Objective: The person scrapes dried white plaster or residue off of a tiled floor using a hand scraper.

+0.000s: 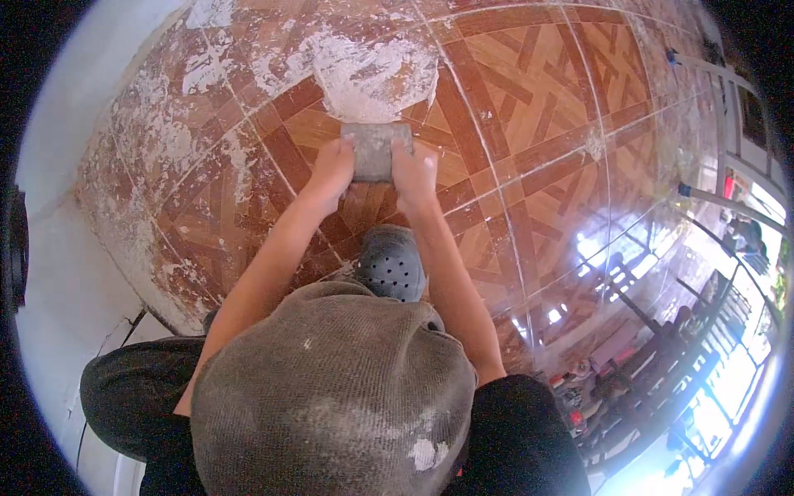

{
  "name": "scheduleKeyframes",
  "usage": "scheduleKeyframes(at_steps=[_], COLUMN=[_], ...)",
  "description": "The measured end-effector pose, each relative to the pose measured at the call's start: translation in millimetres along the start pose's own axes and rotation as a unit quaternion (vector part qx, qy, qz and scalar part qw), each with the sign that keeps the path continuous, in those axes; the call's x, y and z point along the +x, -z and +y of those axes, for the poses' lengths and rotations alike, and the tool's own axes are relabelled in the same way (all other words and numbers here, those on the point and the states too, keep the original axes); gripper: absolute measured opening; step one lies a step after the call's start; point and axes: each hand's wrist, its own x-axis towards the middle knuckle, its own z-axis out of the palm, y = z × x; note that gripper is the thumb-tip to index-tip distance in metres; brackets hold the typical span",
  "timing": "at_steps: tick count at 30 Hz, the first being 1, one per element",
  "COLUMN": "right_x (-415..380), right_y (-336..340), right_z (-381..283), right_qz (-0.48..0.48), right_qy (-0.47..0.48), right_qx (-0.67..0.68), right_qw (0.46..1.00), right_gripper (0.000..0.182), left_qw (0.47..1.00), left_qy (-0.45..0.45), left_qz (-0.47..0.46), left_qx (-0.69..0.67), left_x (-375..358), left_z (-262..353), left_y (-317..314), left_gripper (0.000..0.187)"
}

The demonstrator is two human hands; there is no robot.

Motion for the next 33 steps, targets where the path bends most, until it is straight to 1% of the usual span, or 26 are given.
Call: scheduleKeyframes(at_steps=[2,4,6,7,8,10,11,13,15,16,18,19,22,23,25,26,28,29,30,31,32,33], right_x=[5.2,12.3,10.8,9.9,10.9,13.4,11.1,3.2,5.8,4.8,-3.1,-2.8,12.9,17.4,28.3,23.7,9.5,8.6,11.5,18.8,19.9,15.1], right_y=[1.4,4.2,3.8,4.0,3.6,-1.4,-3.2,-3.6,0.5,1.4,0.5,1.6,-1.6,-2.4,-1.0,1.1,3.9,-0.3,0.1,2.7,4.1,4.0], right_z=[-18.2,2.2,15.4,22.4,15.7,1.9,-10.3,-8.0,-2.5,4.6,12.8,14.1,-11.0,-3.9,17.5,15.7,15.7,16.1,13.6,7.1,-6.0,-19.3], right_qz=[-0.028,-0.030,-0.020,-0.003,-0.004,0.017,-0.022,-0.024,-0.027,-0.023,-0.003,-0.008,-0.032,-0.031,-0.015,-0.011,-0.014,-0.002,-0.003,-0.029,-0.052,-0.056], right_qy=[-0.049,-0.029,0.019,0.026,0.027,0.007,-0.009,-0.008,0.015,0.016,-0.014,-0.004,0.004,0.005,0.028,0.031,0.005,0.022,0.020,0.010,0.001,0.001], right_qx=[0.048,0.044,0.031,0.020,0.020,-0.027,0.097,0.086,0.039,0.037,0.034,0.035,0.062,0.059,0.035,0.033,0.021,0.028,0.031,0.035,0.036,0.038], right_qw=[0.997,0.998,0.999,0.999,0.999,0.999,0.995,0.996,0.999,0.999,0.999,0.999,0.998,0.998,0.999,0.999,1.000,0.999,0.999,0.999,0.998,0.998], right_gripper=[0.025,0.025,0.018,0.018,0.018,0.018,0.019,0.019,0.019,0.019,0.019,0.019,0.020,0.020,0.020,0.020,0.020,0.020,0.020,0.020,0.020,0.020], left_qw=[1.000,0.999,0.999,0.999,0.999,0.998,0.998,0.999,0.999,0.999,0.999,0.999,0.998,0.998,0.994,0.994,0.998,0.997,0.996,0.993,0.993,0.995], left_qy=[-0.009,-0.050,-0.050,-0.045,-0.046,-0.052,-0.053,-0.032,-0.037,-0.037,-0.040,-0.042,-0.048,-0.048,-0.093,-0.095,-0.063,-0.064,-0.079,-0.096,-0.097,-0.071], left_qz=[-0.001,0.018,0.015,0.017,0.018,0.015,0.019,0.009,0.013,0.020,0.019,0.023,0.025,0.025,0.058,0.054,0.032,0.033,0.046,0.060,0.059,0.055], left_qx=[0.017,-0.009,-0.009,-0.006,-0.006,-0.027,-0.025,0.011,0.001,-0.007,-0.002,0.005,0.019,0.016,0.003,0.000,-0.002,-0.001,0.022,0.044,0.044,0.031], left_x=[2.7,-0.5,-0.2,-0.6,0.6,4.0,4.4,-0.8,-5.4,-7.7,-7.9,-7.6,6.8,5.0,2.6,2.9,3.3,3.6,4.0,5.1,5.2,4.1], left_z=[3.5,-0.6,-8.6,-13.5,-9.6,-2.0,2.5,8.3,4.0,0.4,-9.2,-14.4,5.6,3.5,-2.2,-6.8,-16.6,-13.8,-11.4,-8.3,-4.0,-0.5], left_y=[3.2,-0.5,-2.1,-3.0,-4.4,-1.0,1.9,1.7,0.1,-0.5,-1.0,-0.5,1.8,1.6,-3.2,-4.5,-3.7,-4.4,-5.4,-4.6,-4.2,-5.4], left_gripper=[0.031,0.034,0.034,0.034,0.034,0.034,0.034,0.034,0.034,0.034,0.034,0.035,0.035,0.035,0.034,0.034,0.032,0.032,0.032,0.031,0.031,0.031])
